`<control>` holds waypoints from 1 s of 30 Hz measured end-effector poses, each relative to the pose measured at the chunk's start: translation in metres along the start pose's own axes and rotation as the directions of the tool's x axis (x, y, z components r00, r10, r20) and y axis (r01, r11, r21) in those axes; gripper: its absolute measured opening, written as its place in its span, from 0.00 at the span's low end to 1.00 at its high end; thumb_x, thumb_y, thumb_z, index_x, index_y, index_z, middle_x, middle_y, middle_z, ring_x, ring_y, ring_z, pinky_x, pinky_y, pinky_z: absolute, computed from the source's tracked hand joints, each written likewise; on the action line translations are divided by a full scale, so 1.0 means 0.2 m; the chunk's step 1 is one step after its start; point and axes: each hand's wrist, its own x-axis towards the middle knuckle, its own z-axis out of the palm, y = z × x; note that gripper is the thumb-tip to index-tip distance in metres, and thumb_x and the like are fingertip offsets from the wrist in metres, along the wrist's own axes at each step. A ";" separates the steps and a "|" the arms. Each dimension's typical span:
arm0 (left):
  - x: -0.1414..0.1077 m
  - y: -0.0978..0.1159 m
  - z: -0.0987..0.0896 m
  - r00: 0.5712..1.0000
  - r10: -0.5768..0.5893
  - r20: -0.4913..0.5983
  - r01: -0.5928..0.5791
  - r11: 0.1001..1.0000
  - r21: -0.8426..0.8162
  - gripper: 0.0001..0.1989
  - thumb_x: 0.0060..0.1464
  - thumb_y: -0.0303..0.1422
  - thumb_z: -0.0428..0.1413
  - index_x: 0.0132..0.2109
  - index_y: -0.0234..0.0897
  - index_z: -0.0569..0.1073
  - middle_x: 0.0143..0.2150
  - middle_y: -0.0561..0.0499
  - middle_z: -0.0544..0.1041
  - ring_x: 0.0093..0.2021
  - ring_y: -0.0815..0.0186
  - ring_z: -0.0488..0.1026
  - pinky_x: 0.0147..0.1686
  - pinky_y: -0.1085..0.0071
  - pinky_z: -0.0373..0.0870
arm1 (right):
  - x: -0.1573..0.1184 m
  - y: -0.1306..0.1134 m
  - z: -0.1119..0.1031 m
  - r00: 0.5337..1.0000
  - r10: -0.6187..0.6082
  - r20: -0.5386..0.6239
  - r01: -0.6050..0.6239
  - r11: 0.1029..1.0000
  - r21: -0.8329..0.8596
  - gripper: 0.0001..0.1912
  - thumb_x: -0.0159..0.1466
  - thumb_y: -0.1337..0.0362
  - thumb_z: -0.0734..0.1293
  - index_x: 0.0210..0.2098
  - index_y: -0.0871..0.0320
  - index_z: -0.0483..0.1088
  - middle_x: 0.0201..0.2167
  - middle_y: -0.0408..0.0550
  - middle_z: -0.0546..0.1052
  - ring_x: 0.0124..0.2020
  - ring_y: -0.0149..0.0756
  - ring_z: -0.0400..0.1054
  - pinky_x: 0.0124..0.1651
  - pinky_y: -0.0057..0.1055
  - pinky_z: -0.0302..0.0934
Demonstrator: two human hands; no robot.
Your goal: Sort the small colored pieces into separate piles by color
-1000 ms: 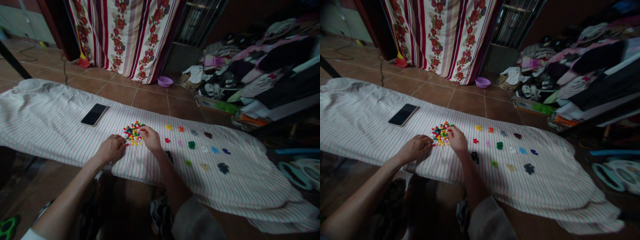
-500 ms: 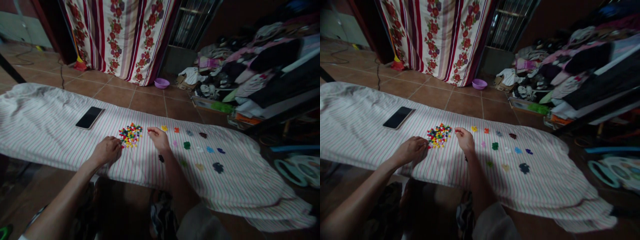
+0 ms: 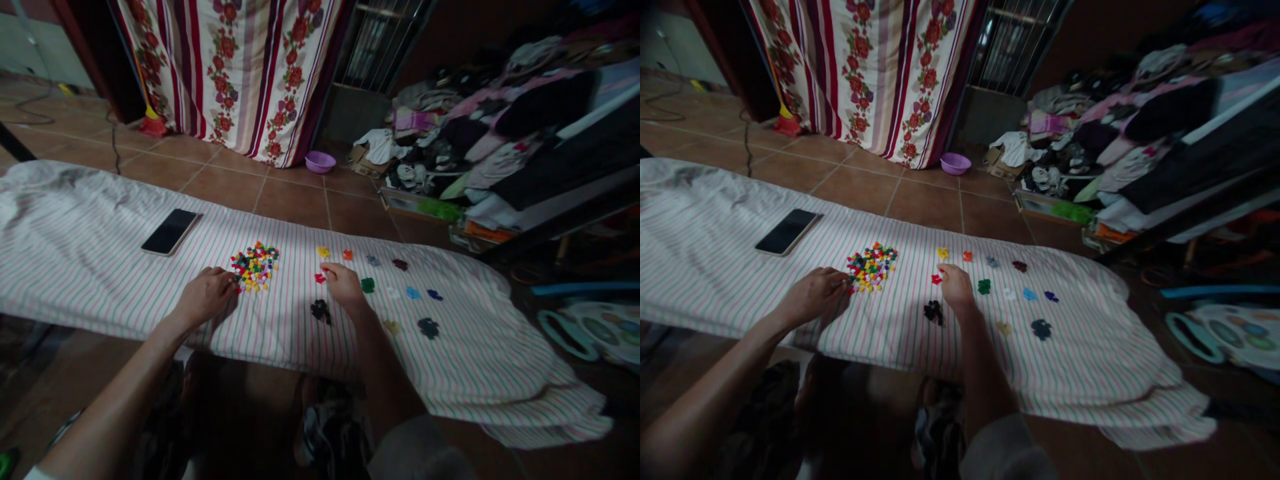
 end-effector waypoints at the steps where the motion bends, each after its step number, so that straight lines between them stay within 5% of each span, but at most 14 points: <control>1: 0.00 0.00 0.00 1.000 -0.004 -0.003 0.004 1.000 0.011 0.20 0.62 0.38 0.42 0.48 0.37 0.76 0.45 0.43 0.78 0.48 0.58 0.72 0.50 0.62 0.69 | 0.00 0.00 0.01 1.000 -0.024 0.016 0.024 1.000 -0.006 0.20 0.58 0.74 0.58 0.41 0.56 0.78 0.43 0.51 0.80 0.46 0.40 0.74 0.54 0.37 0.65; 9: 0.02 0.02 0.00 0.999 -0.032 -0.008 0.032 0.999 0.035 0.20 0.62 0.38 0.44 0.48 0.37 0.77 0.44 0.42 0.78 0.47 0.57 0.72 0.48 0.61 0.69 | -0.03 -0.01 0.02 0.988 -0.120 0.099 0.124 0.992 -0.035 0.26 0.52 0.80 0.56 0.42 0.57 0.78 0.44 0.50 0.80 0.47 0.40 0.72 0.54 0.37 0.64; 22: 0.02 0.03 -0.01 0.997 -0.072 0.011 0.072 0.997 0.034 0.19 0.62 0.39 0.44 0.49 0.39 0.76 0.46 0.44 0.78 0.48 0.58 0.72 0.49 0.63 0.69 | -0.02 -0.03 0.02 0.997 -0.069 -0.019 0.070 0.998 0.004 0.21 0.59 0.75 0.57 0.44 0.57 0.76 0.43 0.52 0.79 0.46 0.41 0.72 0.53 0.37 0.64; 30: 0.01 0.02 -0.02 0.999 -0.033 0.043 0.033 0.999 0.014 0.19 0.62 0.38 0.43 0.43 0.37 0.77 0.44 0.43 0.77 0.46 0.58 0.72 0.49 0.62 0.69 | -0.01 -0.24 0.09 0.973 -0.231 0.001 0.226 0.954 0.195 0.13 0.61 0.69 0.61 0.38 0.55 0.77 0.39 0.49 0.79 0.44 0.38 0.72 0.50 0.35 0.64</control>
